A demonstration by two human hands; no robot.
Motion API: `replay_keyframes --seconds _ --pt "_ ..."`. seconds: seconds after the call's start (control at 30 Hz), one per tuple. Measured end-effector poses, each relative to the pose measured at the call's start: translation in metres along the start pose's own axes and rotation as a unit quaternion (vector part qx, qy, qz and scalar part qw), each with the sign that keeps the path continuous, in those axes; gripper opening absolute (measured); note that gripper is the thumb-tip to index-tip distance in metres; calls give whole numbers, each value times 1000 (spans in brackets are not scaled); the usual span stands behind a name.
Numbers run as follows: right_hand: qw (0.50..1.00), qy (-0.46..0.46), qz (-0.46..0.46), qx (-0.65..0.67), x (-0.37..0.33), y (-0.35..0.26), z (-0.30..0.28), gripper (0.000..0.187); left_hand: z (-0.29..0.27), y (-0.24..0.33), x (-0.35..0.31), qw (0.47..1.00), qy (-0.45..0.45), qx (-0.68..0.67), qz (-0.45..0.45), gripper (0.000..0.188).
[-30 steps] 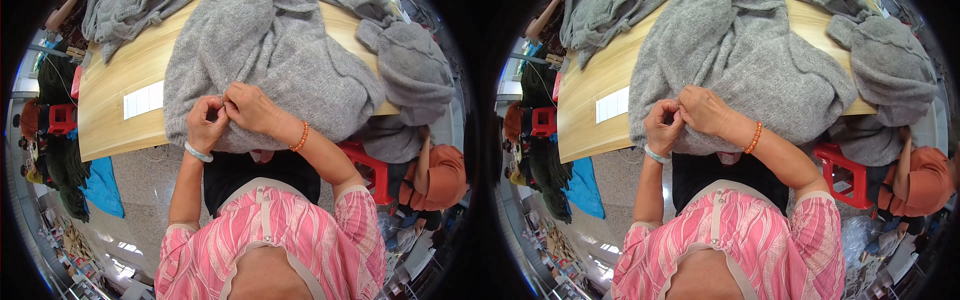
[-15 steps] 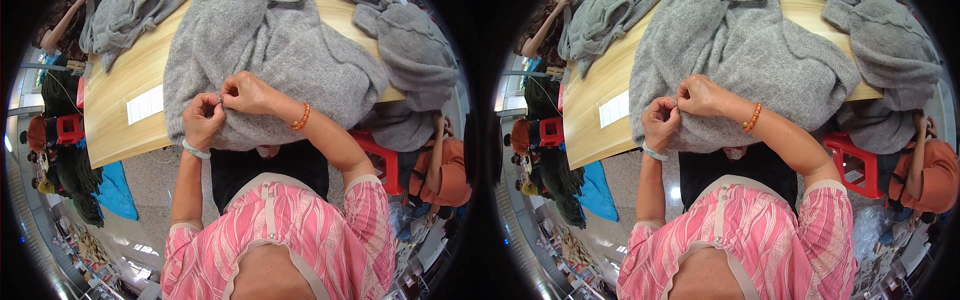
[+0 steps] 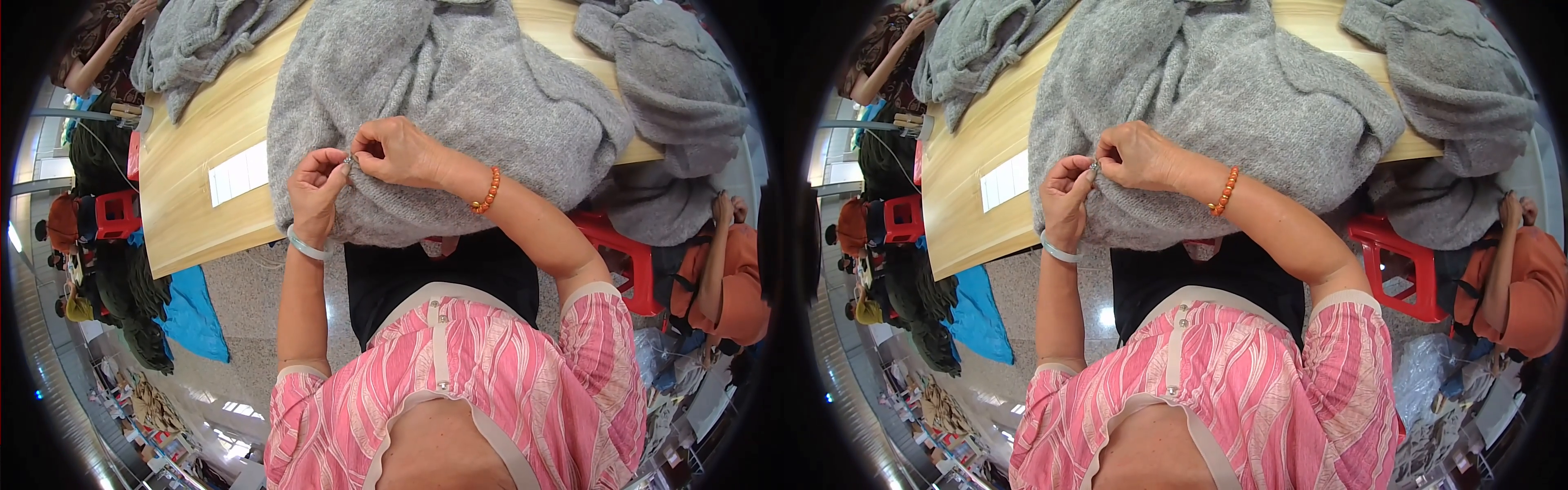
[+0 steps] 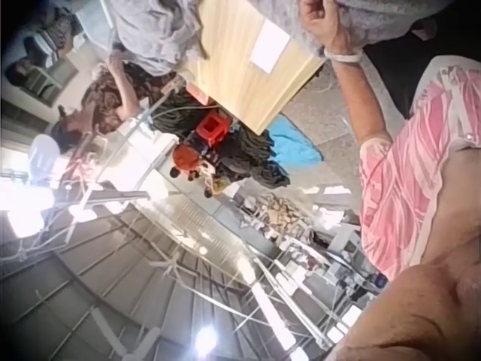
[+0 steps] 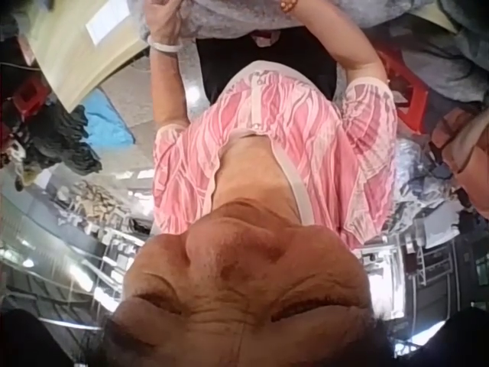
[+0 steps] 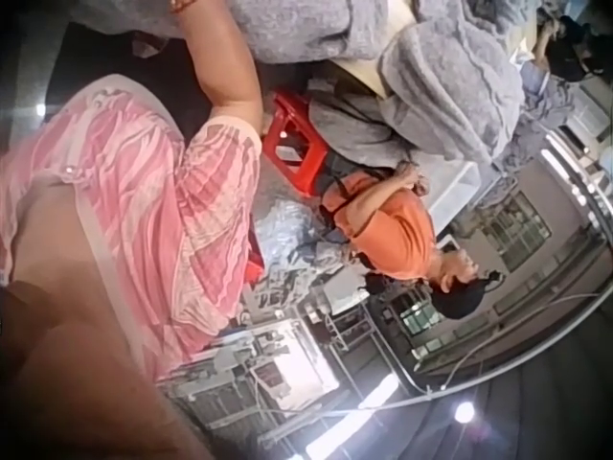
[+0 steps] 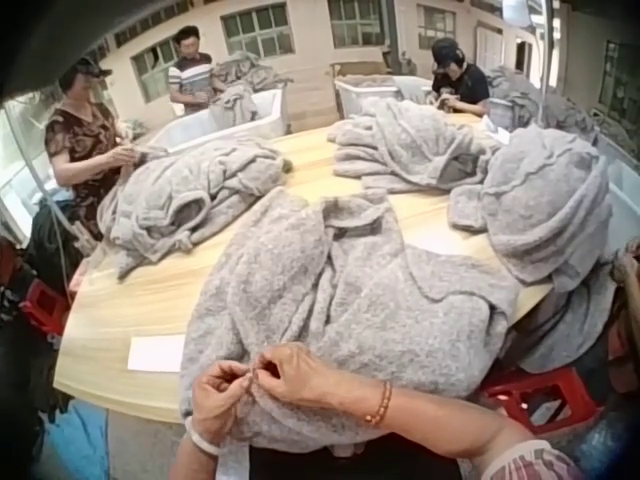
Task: Inspecting and mending grey sweaters at a workbench.
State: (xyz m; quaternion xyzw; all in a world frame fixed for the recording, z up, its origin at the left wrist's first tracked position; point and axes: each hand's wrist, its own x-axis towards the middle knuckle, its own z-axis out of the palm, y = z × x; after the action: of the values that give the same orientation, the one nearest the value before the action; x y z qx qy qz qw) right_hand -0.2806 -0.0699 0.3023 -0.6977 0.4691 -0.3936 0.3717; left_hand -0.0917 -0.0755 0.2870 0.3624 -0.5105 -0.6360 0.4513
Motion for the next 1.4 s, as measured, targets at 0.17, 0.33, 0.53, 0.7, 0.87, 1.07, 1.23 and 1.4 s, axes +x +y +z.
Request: replay_keyframes --seconds 0.17,0.33,0.53,0.7,0.87,1.07,1.23,1.4 --pt "993 57 -105 -24 -2 7 7 8 -4 2 2 998 14 -42 -49 14" --pt "988 86 -119 -38 -8 10 10 6 -3 9 5 992 -8 -50 -112 13" --pt "998 49 -16 42 -9 3 4 10 -4 2 2 998 -18 -6 -59 14" --pt "994 17 65 91 -8 1 0 13 -6 0 3 998 -41 -26 -47 14" --pt "996 43 39 71 -7 1 6 14 -9 2 4 994 -54 -67 -66 12" --pt "990 34 61 122 -12 -6 3 16 -6 2 2 994 -43 -66 -69 11" --pt "982 55 126 129 -10 -7 9 16 -1 -4 -1 999 -44 -18 7 10" --pt "963 17 167 211 -6 -5 3 16 0 -3 -2 999 -36 -27 8 10"
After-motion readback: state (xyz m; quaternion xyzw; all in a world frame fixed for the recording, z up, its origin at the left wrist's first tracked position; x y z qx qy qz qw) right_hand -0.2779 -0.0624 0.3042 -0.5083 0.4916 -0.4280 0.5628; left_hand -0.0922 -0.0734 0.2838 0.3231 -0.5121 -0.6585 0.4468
